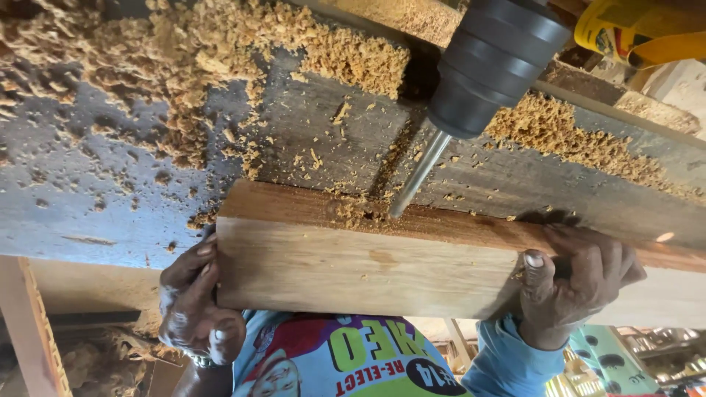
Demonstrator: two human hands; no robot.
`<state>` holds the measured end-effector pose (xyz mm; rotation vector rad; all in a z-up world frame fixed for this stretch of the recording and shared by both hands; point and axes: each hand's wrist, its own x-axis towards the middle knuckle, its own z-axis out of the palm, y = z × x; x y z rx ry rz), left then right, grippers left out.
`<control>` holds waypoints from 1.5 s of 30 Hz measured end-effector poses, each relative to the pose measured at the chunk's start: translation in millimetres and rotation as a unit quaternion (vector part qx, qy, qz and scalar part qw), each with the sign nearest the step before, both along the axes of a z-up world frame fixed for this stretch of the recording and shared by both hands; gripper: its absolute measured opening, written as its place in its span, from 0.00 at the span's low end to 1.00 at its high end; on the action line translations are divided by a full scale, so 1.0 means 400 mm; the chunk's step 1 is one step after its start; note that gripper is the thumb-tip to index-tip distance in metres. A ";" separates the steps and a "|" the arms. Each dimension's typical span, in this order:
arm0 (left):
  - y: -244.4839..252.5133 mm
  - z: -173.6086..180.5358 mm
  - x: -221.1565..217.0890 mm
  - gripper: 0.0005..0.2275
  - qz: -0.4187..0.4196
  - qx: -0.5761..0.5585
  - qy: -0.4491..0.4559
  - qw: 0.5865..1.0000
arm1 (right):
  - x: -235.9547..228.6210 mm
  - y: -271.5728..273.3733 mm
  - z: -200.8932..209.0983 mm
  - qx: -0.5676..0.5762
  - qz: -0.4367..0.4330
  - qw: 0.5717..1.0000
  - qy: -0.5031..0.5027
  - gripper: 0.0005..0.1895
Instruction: Milling a slot into a wooden plank using a power tool.
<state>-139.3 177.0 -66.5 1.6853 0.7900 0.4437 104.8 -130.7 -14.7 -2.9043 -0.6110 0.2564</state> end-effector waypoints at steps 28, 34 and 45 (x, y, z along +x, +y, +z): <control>-0.043 -0.045 -0.042 0.26 0.131 -0.094 -0.060 0.985 | 0.020 0.021 -0.003 0.039 0.003 0.999 0.002 0.28; -0.043 -0.045 -0.034 0.26 0.129 -0.077 -0.039 0.988 | 0.025 0.032 0.004 0.054 0.014 0.998 0.013 0.25; -0.023 -0.063 -0.003 0.25 0.119 -0.025 -0.061 0.991 | -0.069 -0.017 0.007 0.141 -0.011 0.979 -0.146 0.27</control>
